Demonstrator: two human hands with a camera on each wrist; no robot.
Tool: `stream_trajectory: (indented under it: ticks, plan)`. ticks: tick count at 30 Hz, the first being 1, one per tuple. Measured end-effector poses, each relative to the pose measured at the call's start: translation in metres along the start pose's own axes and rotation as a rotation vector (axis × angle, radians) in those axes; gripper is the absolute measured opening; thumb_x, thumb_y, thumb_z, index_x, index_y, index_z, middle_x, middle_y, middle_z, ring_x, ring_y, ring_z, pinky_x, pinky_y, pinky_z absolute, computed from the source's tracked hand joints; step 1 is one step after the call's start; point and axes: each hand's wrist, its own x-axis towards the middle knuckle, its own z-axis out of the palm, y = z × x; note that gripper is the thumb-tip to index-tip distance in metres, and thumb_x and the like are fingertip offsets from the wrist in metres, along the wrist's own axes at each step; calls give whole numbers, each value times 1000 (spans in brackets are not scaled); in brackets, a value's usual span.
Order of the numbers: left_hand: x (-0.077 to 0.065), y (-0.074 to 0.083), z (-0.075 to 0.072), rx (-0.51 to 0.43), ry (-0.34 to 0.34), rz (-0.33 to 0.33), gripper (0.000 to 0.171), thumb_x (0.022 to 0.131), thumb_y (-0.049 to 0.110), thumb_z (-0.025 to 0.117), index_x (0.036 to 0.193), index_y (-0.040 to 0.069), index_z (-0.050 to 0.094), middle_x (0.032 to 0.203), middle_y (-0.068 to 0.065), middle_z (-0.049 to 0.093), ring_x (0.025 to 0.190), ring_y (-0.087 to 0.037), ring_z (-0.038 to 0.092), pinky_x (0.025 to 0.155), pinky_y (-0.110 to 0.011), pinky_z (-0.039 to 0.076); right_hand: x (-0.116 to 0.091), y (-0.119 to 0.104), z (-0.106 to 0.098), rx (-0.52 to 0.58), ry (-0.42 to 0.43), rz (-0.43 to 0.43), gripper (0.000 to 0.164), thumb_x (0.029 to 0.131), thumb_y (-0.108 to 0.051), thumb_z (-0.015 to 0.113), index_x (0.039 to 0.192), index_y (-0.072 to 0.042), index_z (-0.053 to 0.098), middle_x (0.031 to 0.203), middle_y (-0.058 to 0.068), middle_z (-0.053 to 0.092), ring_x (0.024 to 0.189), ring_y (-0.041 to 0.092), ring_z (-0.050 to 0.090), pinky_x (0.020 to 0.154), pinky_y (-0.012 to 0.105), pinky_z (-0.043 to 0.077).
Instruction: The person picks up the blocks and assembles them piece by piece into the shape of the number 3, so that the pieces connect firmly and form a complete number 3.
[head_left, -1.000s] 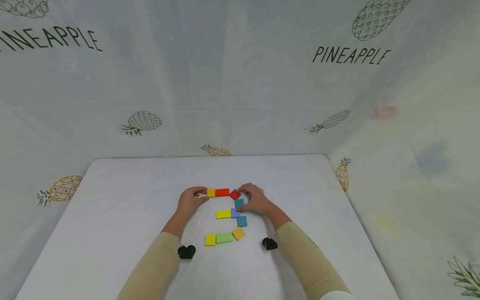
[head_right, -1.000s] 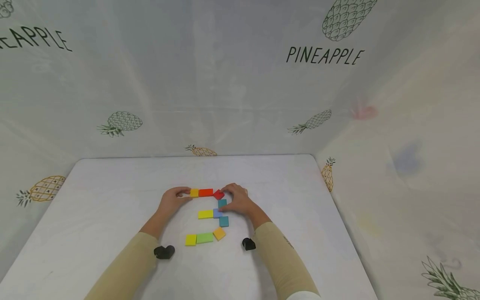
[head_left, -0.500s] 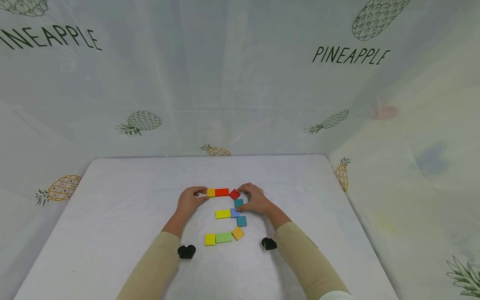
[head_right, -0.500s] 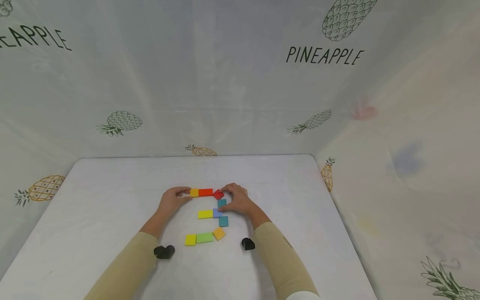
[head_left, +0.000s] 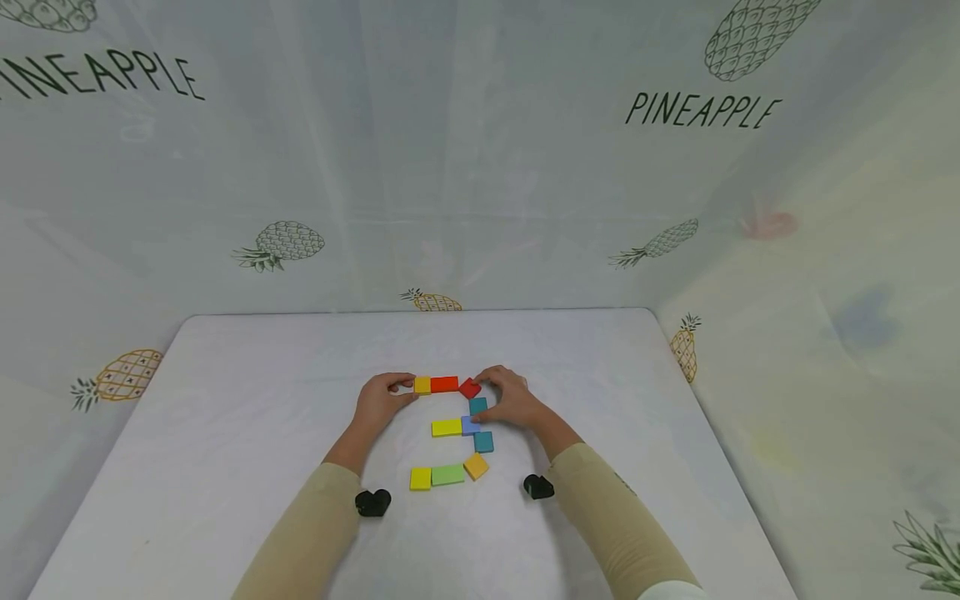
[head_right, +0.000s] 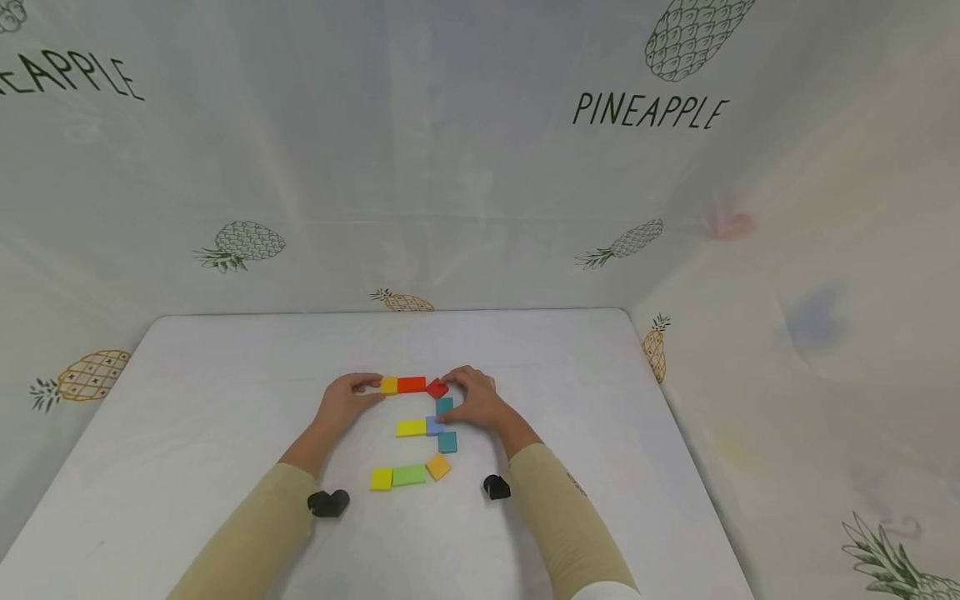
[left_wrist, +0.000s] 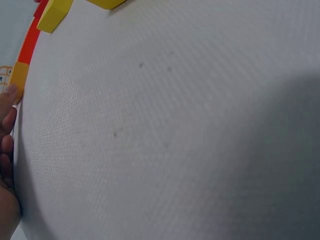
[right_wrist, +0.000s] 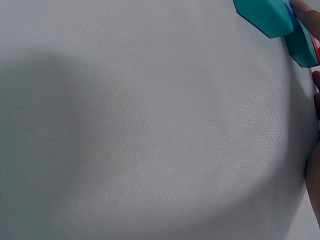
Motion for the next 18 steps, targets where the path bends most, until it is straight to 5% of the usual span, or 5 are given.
stream_trajectory:
  ticks: [18]
  plan:
    - [2,-6,3,-52,-11,-17,41,84,15,78,123,7,67,106,-3,67,98,-24,53,88,-39,44,2,4,2,3,2,6,61,73,-39,85,125,-25,57,135,-2,50,128,21,41,108,50,22]
